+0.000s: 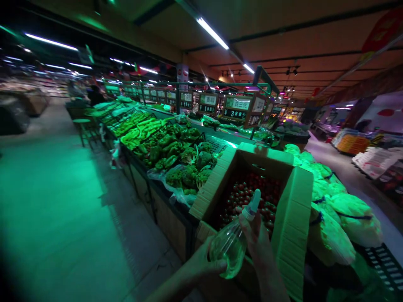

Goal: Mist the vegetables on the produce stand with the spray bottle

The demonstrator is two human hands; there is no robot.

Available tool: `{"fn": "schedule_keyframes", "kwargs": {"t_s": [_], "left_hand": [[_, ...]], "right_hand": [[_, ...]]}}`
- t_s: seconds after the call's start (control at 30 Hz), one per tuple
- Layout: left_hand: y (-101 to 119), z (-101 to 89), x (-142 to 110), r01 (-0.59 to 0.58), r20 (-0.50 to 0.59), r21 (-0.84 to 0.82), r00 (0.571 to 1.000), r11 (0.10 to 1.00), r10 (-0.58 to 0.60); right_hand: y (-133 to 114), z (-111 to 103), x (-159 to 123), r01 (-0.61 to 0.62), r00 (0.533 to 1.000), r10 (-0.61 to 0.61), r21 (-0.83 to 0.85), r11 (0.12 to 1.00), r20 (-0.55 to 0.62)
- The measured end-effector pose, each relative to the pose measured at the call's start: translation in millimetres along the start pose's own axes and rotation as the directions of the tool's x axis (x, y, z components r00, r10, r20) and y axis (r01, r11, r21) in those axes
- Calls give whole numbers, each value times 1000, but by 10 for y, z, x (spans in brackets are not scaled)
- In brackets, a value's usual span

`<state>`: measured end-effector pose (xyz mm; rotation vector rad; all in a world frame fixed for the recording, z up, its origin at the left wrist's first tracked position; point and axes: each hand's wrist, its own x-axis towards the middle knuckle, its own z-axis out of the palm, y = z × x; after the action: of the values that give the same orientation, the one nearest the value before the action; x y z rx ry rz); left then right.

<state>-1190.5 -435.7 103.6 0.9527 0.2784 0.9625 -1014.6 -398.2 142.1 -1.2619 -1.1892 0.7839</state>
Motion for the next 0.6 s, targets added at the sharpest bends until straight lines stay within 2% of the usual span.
{"fn": "schedule_keyframes", "kwargs": {"t_s": [0.07,0.13,0.23,0.37,0.5,0.6], "left_hand": [[-23,-162,-145,0,-114,5,993,1000,0],[-41,-317,-310,-17,-208,0,978,1000,17],[-16,-495,-589,-56,-262,10,963,998,57],[1,-716,-975,-90,-321,42,942,995,99],[-103,-991,-1323,-33,-472,104,878,994,78],[-136,-1096,-1547,21,-571,137,819,990,61]], "right_hand": [[-50,203,-6,-55,992,49,46,997,117],[-53,408,-29,-65,980,48,79,995,194],[37,723,-101,-65,968,32,127,990,251],[262,1132,-261,-143,948,74,204,968,310],[395,1456,-460,-236,919,126,267,934,374],[377,1651,-598,-297,881,160,256,920,445]]}}
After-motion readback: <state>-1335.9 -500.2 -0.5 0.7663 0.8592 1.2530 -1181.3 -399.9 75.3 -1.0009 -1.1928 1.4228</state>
